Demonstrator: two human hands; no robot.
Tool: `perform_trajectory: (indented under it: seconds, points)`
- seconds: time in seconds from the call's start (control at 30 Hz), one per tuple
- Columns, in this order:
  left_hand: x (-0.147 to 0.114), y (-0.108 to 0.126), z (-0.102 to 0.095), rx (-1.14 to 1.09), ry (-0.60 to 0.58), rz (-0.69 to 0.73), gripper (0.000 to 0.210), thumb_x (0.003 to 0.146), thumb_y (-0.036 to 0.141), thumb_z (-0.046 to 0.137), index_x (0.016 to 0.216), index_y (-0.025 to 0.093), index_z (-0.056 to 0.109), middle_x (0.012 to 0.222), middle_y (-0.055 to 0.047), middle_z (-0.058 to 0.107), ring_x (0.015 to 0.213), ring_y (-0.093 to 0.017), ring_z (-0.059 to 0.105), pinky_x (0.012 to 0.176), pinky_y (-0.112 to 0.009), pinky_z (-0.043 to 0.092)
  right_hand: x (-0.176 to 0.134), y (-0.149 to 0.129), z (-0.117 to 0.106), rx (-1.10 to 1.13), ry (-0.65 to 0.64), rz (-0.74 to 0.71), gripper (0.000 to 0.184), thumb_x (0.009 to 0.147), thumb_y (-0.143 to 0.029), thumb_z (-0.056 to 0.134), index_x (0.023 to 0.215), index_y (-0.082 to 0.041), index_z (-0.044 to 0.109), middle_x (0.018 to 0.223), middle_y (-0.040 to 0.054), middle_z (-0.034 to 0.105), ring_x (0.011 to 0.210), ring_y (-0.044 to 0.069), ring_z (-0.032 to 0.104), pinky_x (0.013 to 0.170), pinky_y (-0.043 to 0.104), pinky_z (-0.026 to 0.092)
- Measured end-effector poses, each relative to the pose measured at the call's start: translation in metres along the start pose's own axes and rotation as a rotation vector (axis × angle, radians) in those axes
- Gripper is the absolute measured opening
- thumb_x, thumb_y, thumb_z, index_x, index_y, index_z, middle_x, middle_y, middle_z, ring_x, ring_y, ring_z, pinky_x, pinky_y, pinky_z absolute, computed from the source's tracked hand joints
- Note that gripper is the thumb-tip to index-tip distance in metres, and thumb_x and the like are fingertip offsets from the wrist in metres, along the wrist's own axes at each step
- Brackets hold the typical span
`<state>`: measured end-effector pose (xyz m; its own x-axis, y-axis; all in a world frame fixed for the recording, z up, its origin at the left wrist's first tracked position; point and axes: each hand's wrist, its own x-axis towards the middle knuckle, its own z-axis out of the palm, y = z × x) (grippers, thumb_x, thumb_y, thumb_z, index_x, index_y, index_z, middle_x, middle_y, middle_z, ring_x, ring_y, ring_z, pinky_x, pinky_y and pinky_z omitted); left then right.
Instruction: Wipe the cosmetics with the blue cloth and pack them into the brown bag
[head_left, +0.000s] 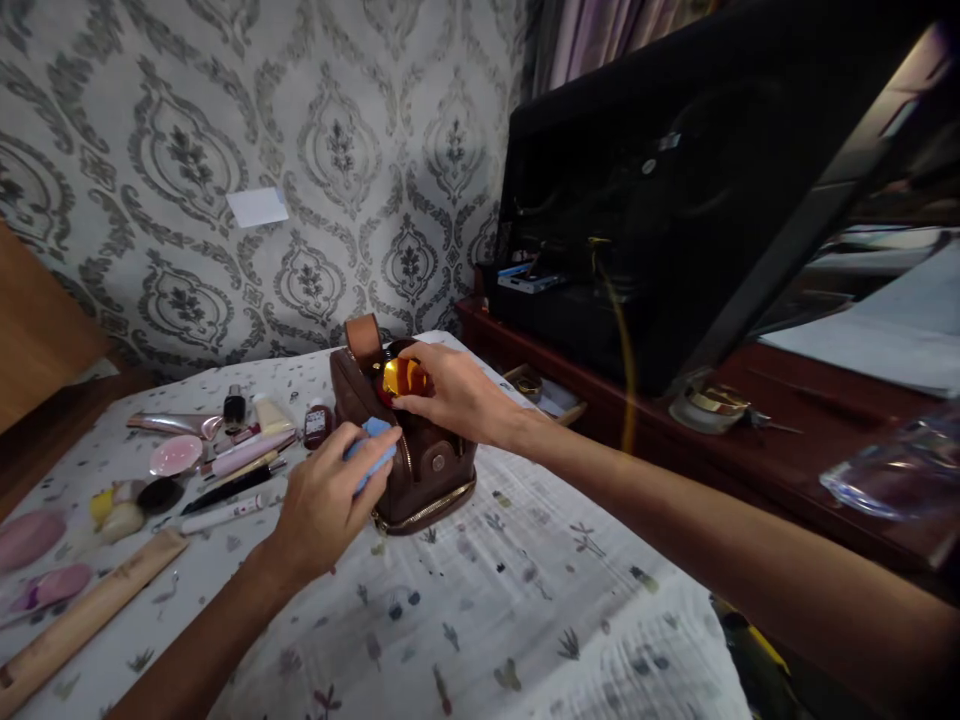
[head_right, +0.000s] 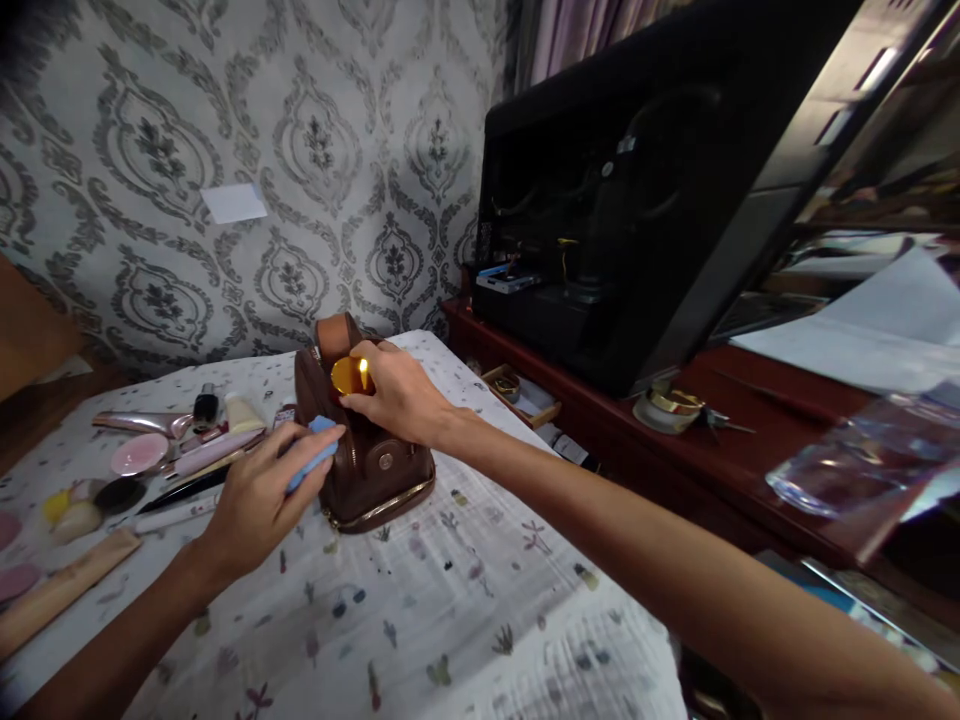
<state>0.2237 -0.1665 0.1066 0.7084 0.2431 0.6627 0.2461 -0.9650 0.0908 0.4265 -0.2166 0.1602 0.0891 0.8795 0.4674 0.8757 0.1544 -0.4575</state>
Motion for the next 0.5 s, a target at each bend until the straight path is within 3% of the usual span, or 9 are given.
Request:
perform_trajectory:
  seconds: [0.1,0.3,0.5]
  points:
    - [-0.006,0.002,0.005,0.188,0.006,0.087,0.031,0.099,0.024,0.044,0.122,0.020,0.063,0.091,-0.005,0.059,0.073,-0.014,0.061,0.058,-0.023,0.043,0.006,0.002,0.005,-0.194,-0.171,0.043,0.039,0.079,-0.026,0.075,0.112,-0.011,0.060,0.102,0.0111,0.067,0.092,0.022,0.062,0.077,0.030,0.045]
    - [-0.009,0.003,0.005,0.309,0.042,0.131,0.029,0.099,0.024,0.042,0.119,0.020,0.062,0.092,-0.006,0.059,0.076,-0.015,0.061,0.056,-0.023,0.042,0.020,-0.002,0.017,-0.346,-0.505,0.169,0.035,0.080,-0.023,0.068,0.114,-0.014,0.063,0.111,0.0136,0.069,0.101,0.027,0.068,0.075,0.028,0.050]
    - [-0.007,0.004,0.009,0.269,0.058,0.120,0.028,0.099,0.022,0.041,0.119,0.019,0.061,0.087,-0.004,0.058,0.069,-0.013,0.059,0.054,-0.023,0.041,0.030,-0.006,0.030,-0.381,-0.609,0.070,0.033,0.086,-0.020,0.060,0.118,-0.017,0.064,0.123,0.0149,0.065,0.110,0.031,0.066,0.083,0.036,0.055]
